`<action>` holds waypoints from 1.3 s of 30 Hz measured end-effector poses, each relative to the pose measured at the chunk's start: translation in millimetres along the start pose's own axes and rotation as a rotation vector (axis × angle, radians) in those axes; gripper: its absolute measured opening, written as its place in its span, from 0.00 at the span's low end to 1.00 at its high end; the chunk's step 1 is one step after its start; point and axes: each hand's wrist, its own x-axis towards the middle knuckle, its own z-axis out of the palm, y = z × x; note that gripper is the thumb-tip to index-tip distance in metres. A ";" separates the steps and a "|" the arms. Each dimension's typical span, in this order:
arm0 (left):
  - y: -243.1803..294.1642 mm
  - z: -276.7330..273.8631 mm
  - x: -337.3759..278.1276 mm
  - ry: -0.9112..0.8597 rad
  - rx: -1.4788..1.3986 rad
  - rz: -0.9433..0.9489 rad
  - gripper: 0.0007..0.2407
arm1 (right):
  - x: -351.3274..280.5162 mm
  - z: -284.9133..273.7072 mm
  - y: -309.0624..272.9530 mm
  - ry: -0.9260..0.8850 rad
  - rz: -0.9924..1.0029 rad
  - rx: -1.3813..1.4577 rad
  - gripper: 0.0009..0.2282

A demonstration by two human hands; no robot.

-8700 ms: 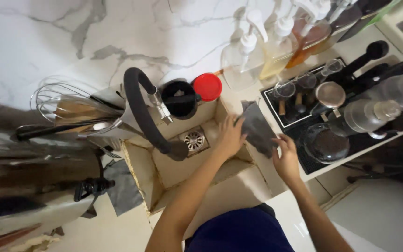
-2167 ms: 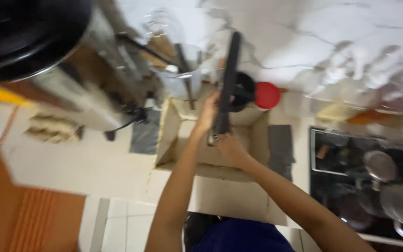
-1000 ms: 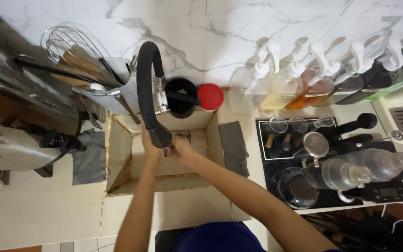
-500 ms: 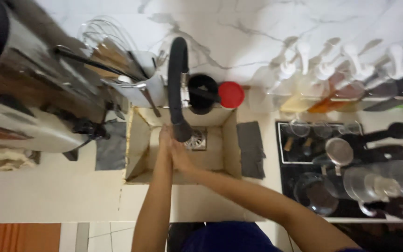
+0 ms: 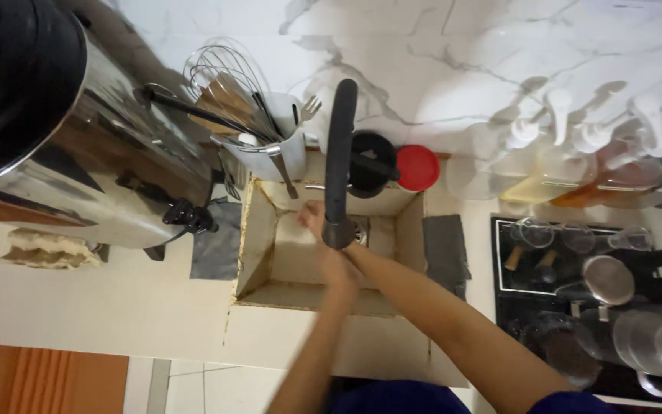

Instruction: Cleaning a coffee shop counter, menu, calculator, and POS tablet with a cloth.

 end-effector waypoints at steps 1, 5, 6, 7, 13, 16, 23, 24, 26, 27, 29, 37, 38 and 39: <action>-17.8 9.8 -24.5 0.060 0.085 -0.042 0.19 | 6.0 1.3 16.9 0.009 0.124 -0.128 0.12; -38.7 10.3 -50.0 0.107 0.341 -0.115 0.19 | 28.8 25.4 168.2 0.010 0.333 0.608 0.10; -40.4 -7.1 -23.7 0.119 0.338 -0.118 0.19 | -41.8 -1.5 167.0 0.005 0.344 0.610 0.10; -42.9 -25.2 1.7 0.081 0.182 -0.158 0.18 | -29.2 -5.7 156.0 -0.014 0.351 0.616 0.09; -23.9 -38.3 86.0 -0.149 -0.201 -0.113 0.15 | -41.0 -30.1 80.6 -0.080 0.307 0.635 0.13; -43.7 -97.5 150.1 -0.240 0.269 0.216 0.15 | -70.9 -56.9 86.9 -0.100 0.309 0.650 0.19; 14.8 -31.0 113.6 -0.244 0.300 0.104 0.17 | -29.1 -138.7 121.9 0.249 0.619 0.871 0.26; 26.7 -17.7 105.5 -0.297 0.358 0.175 0.17 | -19.3 -139.2 125.9 0.247 0.608 0.877 0.26; 42.4 5.2 83.7 -0.399 0.471 0.310 0.17 | -4.0 -141.2 134.0 0.351 0.809 0.891 0.23; 48.5 16.3 75.6 -0.448 0.526 0.374 0.17 | -0.3 -142.8 132.1 0.352 0.807 0.894 0.23; 56.0 31.1 53.0 -0.538 0.634 0.501 0.17 | 0.9 -143.8 129.8 0.293 0.761 0.872 0.20; 54.5 -1.7 120.2 -0.433 0.820 0.297 0.11 | -34.4 -145.4 133.6 0.346 0.633 0.997 0.13; 57.0 0.5 119.4 -0.311 0.836 0.189 0.15 | -44.5 -144.2 120.4 0.365 0.639 1.020 0.11; 57.8 -1.7 127.5 -0.315 0.838 0.191 0.15 | -52.3 -144.2 118.2 0.366 0.634 1.022 0.11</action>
